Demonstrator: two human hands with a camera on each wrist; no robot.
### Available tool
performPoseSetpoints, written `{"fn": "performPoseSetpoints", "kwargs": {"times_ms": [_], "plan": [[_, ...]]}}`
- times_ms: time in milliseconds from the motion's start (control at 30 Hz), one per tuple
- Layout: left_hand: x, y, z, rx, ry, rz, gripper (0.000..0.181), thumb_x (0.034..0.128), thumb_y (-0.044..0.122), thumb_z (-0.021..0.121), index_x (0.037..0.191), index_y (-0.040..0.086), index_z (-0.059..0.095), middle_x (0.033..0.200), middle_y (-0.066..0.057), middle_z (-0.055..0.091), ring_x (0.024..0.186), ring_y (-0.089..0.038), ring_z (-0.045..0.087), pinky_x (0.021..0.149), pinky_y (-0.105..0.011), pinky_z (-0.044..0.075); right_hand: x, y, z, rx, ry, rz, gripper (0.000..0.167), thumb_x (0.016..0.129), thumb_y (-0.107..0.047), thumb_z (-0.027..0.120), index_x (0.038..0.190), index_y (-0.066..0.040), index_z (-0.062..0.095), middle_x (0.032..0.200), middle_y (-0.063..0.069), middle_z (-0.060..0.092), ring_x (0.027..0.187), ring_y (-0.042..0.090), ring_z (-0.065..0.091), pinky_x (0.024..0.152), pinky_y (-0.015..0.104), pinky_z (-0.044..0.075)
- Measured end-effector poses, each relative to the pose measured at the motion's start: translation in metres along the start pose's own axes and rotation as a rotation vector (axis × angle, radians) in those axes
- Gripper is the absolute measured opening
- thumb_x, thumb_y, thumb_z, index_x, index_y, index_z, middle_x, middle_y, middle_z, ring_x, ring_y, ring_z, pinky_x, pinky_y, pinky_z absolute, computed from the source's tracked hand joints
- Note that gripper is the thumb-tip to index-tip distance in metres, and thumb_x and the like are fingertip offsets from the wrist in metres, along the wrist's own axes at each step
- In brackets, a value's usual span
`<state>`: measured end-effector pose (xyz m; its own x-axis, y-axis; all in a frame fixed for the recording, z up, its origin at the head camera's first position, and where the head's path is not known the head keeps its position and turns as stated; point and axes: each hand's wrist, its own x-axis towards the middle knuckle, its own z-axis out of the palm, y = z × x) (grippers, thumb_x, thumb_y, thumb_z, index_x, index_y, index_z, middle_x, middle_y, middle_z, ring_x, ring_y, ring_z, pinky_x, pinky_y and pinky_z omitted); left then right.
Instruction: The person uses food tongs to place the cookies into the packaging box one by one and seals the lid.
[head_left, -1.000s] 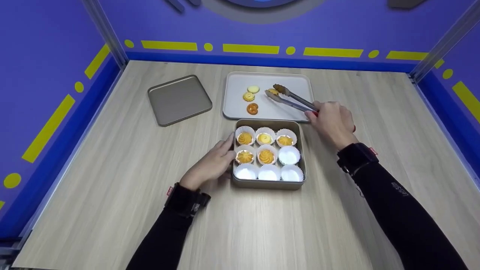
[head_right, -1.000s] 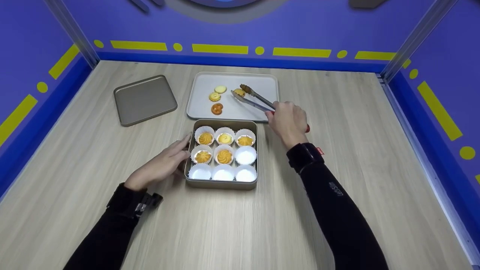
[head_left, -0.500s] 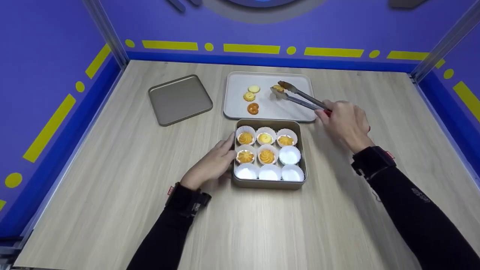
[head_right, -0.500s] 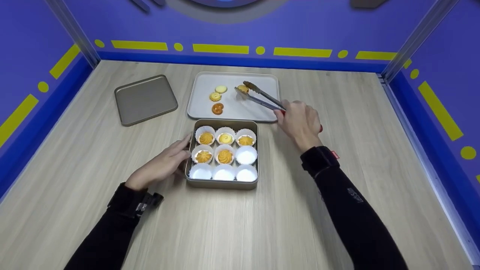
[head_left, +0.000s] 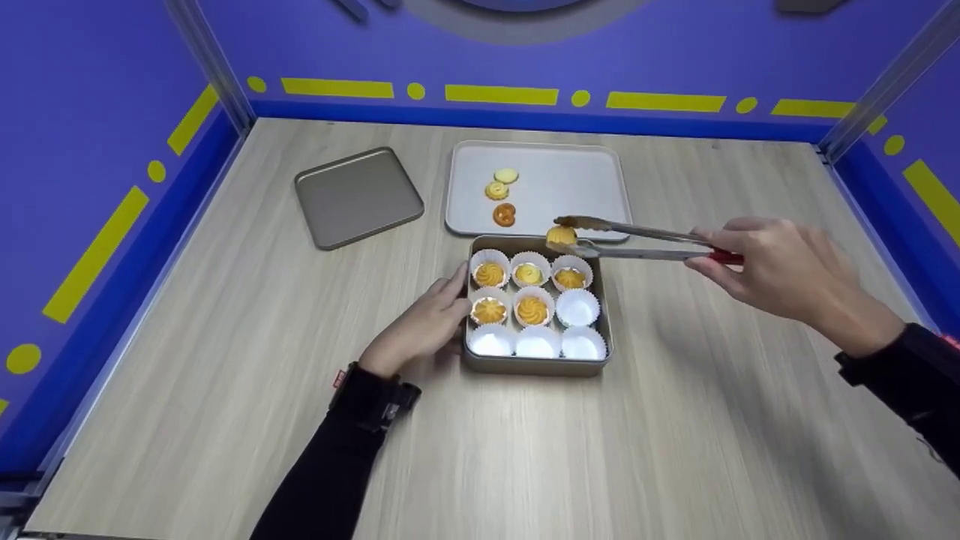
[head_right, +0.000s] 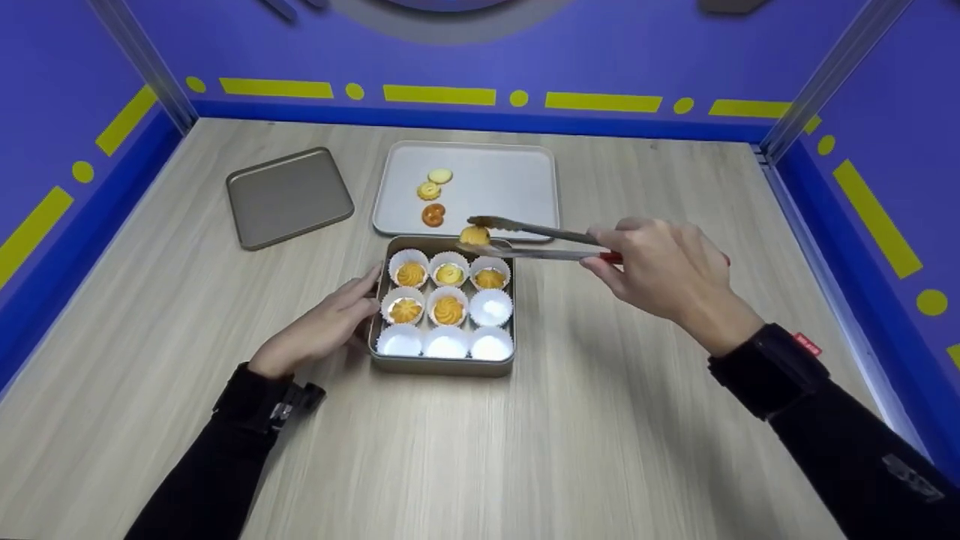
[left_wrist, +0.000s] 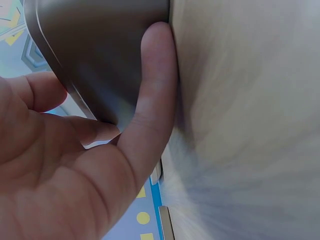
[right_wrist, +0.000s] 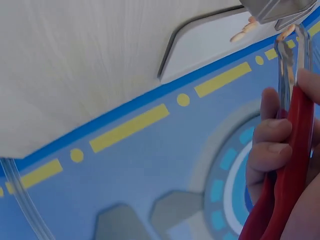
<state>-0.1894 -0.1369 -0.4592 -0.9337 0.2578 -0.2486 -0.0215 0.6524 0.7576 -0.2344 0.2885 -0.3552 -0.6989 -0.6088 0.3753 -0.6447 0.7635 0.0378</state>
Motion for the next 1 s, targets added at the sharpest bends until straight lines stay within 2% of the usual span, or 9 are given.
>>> {"fn": "performPoseSetpoints", "kwargs": {"times_ms": [100,200,267,367,433,500,667,800,1000], "plan": [[0.001,0.0,0.0,0.007,0.002,0.0,0.069,0.1112,0.037,0.034,0.172,0.022,0.007,0.178,-0.009,0.013,0.163,-0.031,0.017,0.132,-0.053,0.017,-0.007,-0.003,-0.014,-0.041,-0.028,-0.082,0.034,0.093,-0.04,0.081,0.109,-0.01,0.083,0.066,-0.002,0.059,0.049,0.006,0.035,0.04,0.022,0.024],[0.001,0.0,-0.001,0.013,0.006,0.005,0.069,0.1109,0.036,0.035,0.172,0.022,0.008,0.178,-0.01,0.017,0.162,-0.032,0.02,0.132,-0.052,0.018,-0.01,-0.007,-0.024,-0.076,-0.043,-0.172,0.06,0.106,-0.061,0.054,0.106,-0.009,0.083,0.064,-0.003,0.056,0.048,0.005,0.036,0.041,0.021,0.025],[0.001,-0.001,-0.001,0.014,0.012,0.006,0.069,0.1106,0.035,0.035,0.172,0.022,0.008,0.177,-0.011,0.018,0.162,-0.032,0.021,0.132,-0.053,0.019,-0.009,-0.01,-0.03,-0.095,-0.06,-0.223,0.074,0.108,-0.067,0.036,0.106,-0.01,0.083,0.064,-0.003,0.055,0.047,0.005,0.036,0.04,0.021,0.026],[0.0,-0.001,-0.001,0.01,0.016,-0.002,0.069,0.1105,0.036,0.036,0.172,0.022,0.008,0.177,-0.011,0.018,0.162,-0.032,0.02,0.132,-0.053,0.019,-0.005,-0.015,-0.038,-0.142,-0.103,-0.264,0.052,0.103,-0.058,0.061,0.108,-0.01,0.082,0.065,-0.002,0.057,0.046,0.006,0.04,0.039,0.023,0.032],[-0.001,-0.001,-0.002,0.005,0.017,-0.006,0.069,0.1107,0.036,0.035,0.172,0.022,0.008,0.178,-0.011,0.016,0.162,-0.032,0.019,0.132,-0.053,0.018,-0.002,-0.019,-0.043,-0.172,-0.138,-0.281,0.037,0.093,-0.044,0.079,0.109,-0.011,0.082,0.066,-0.001,0.059,0.046,0.008,0.043,0.038,0.025,0.035],[-0.002,-0.001,-0.002,0.0,0.016,-0.009,0.069,0.111,0.037,0.035,0.172,0.023,0.008,0.178,-0.01,0.016,0.162,-0.032,0.019,0.132,-0.053,0.018,0.001,-0.022,-0.047,-0.195,-0.158,-0.298,0.034,0.08,-0.031,0.089,0.106,-0.011,0.08,0.066,-0.001,0.058,0.046,0.009,0.044,0.038,0.026,0.036],[-0.001,0.0,-0.001,-0.003,0.016,-0.004,0.068,0.1112,0.037,0.035,0.172,0.022,0.008,0.178,-0.009,0.014,0.163,-0.031,0.017,0.132,-0.053,0.017,0.008,-0.031,-0.054,-0.211,-0.189,-0.324,0.029,0.081,-0.03,0.089,0.095,-0.013,0.071,0.064,-0.004,0.053,0.049,0.009,0.046,0.038,0.029,0.036],[0.0,0.001,-0.001,0.002,0.012,-0.004,0.068,0.1111,0.037,0.035,0.172,0.023,0.008,0.178,-0.009,0.014,0.163,-0.031,0.017,0.132,-0.053,0.016,0.011,-0.038,-0.055,-0.228,-0.225,-0.334,0.027,0.085,-0.031,0.087,0.093,-0.015,0.067,0.064,-0.005,0.052,0.051,0.011,0.048,0.038,0.031,0.039],[0.001,0.001,0.0,0.0,0.009,0.011,0.069,0.1113,0.037,0.035,0.172,0.022,0.008,0.178,-0.009,0.015,0.162,-0.031,0.018,0.132,-0.052,0.017,0.013,-0.038,-0.052,-0.2,-0.198,-0.356,0.027,0.084,-0.03,0.086,0.091,-0.015,0.064,0.063,-0.006,0.047,0.049,0.012,0.044,0.036,0.034,0.036]]}}
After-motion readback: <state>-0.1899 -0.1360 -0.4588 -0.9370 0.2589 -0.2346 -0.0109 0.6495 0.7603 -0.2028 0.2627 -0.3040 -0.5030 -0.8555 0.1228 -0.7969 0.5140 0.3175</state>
